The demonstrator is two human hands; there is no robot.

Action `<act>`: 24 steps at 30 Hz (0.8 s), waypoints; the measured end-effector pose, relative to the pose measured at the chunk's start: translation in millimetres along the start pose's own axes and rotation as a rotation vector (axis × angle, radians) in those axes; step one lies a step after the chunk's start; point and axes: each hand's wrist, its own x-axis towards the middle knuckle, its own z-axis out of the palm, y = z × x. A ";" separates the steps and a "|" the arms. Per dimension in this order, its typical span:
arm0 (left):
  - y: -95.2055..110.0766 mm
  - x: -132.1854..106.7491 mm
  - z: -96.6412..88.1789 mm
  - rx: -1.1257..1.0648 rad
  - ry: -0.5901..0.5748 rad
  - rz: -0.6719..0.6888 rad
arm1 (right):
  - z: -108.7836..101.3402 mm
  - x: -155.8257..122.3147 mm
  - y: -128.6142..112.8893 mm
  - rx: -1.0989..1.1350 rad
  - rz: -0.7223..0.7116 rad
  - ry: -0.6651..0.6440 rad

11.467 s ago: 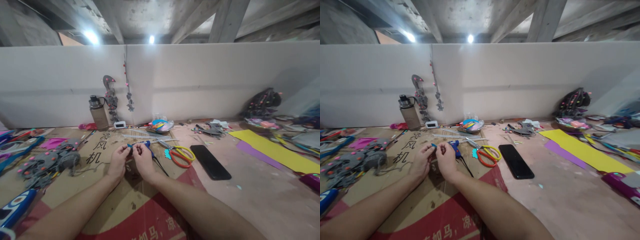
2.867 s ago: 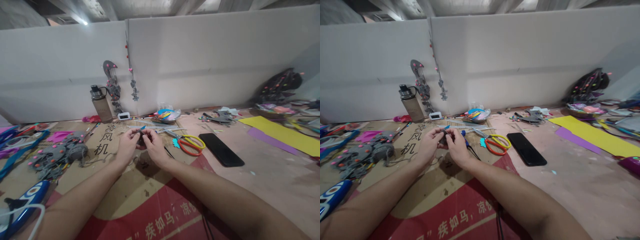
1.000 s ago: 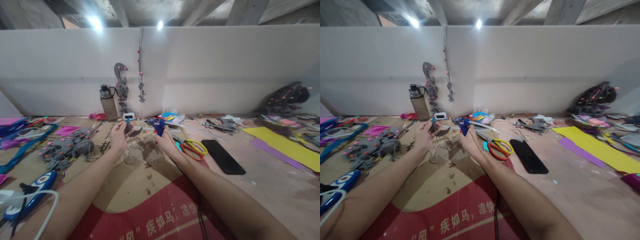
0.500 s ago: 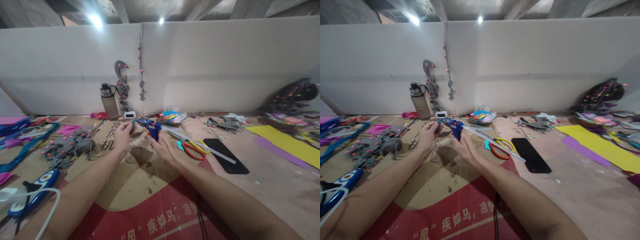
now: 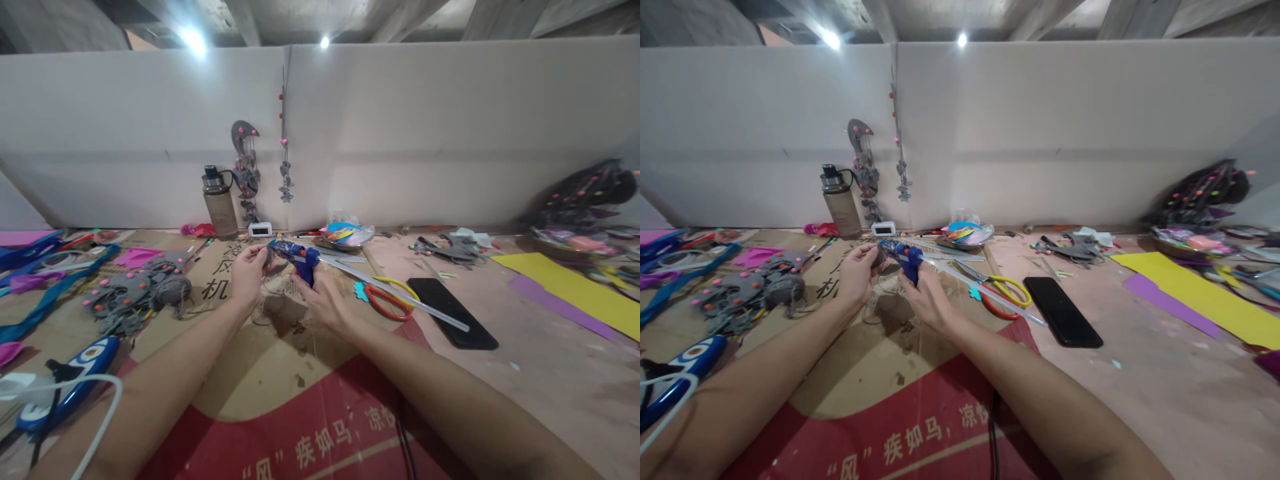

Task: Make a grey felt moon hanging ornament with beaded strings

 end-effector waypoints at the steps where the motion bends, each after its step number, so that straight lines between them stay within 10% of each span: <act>1: -0.3 0.2 -0.1 0.003 0.002 0.011 | 0.6 0.1 0.8 0.034 -0.005 -0.009; 24: -2.9 3.2 -3.0 0.003 -0.005 0.077 | -6.3 -2.7 -3.6 0.226 0.123 -0.037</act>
